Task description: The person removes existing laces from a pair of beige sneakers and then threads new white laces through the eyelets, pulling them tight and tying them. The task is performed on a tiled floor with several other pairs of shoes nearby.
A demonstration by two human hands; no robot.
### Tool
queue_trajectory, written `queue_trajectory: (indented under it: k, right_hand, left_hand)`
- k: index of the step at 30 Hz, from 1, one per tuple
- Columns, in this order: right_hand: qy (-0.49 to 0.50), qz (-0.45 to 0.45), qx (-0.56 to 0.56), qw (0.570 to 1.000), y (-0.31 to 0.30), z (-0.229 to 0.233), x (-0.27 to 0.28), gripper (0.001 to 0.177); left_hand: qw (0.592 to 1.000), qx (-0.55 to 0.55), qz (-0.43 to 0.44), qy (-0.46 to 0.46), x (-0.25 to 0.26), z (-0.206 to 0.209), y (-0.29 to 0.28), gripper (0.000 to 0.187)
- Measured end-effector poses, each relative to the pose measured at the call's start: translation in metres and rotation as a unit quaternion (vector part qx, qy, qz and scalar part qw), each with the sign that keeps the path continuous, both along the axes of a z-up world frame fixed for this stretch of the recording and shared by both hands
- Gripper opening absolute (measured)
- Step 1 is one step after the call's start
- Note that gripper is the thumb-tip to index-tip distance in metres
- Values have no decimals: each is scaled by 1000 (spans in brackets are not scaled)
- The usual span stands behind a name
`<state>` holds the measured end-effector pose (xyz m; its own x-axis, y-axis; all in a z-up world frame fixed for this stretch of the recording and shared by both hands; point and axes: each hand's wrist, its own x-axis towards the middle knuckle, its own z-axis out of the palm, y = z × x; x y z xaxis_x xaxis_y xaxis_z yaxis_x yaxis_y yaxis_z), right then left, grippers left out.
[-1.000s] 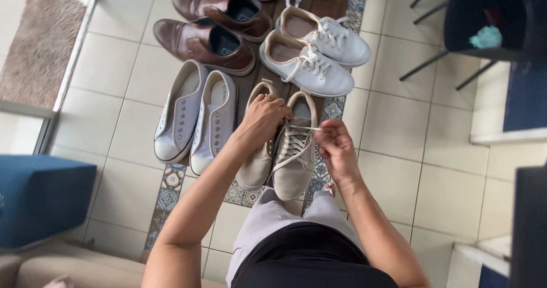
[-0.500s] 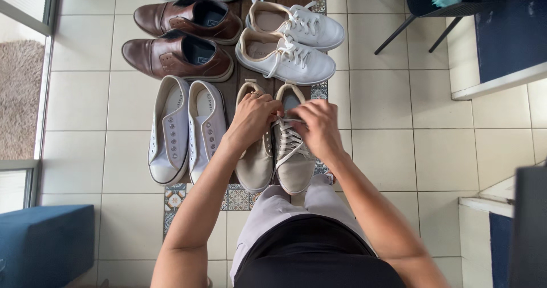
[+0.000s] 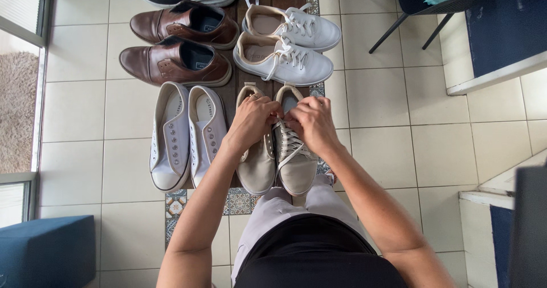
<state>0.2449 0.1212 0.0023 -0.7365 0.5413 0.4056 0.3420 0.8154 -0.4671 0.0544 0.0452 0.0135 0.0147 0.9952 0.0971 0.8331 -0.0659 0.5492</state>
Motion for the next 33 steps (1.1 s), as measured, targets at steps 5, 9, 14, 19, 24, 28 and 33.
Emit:
queue_trajectory:
  k: [5,9,14,19,24,28,33]
  right_hand:
    - [47,-72,-35,996,3,1,12,9]
    - [135,-152,-78,976,8,-14,47,9]
    - [376,-256,-429,780,24,-62,85,9]
    - [381,-191,-529,734,31,-84,88,9]
    - [126,-145,-159,968,22,-51,68,25]
    - [55,0,-167,984,14,-20,52,28]
    - [36,-27,-287,957,9,-15,42,15]
  left_hand:
    - [999,23,8,21,3,2,-3,14]
    - [999,-6,18,37,7,2,-4,12]
    - [999,12,22,45,10,3,-4,10]
    - [998,-3,44,37,28,11,-5,12]
    - [997,55,23,50,55,8,-3,20]
    - [996,60,61,34,56,6,-4,14]
    - [982,-15,120,-149,45,-2,-17,15]
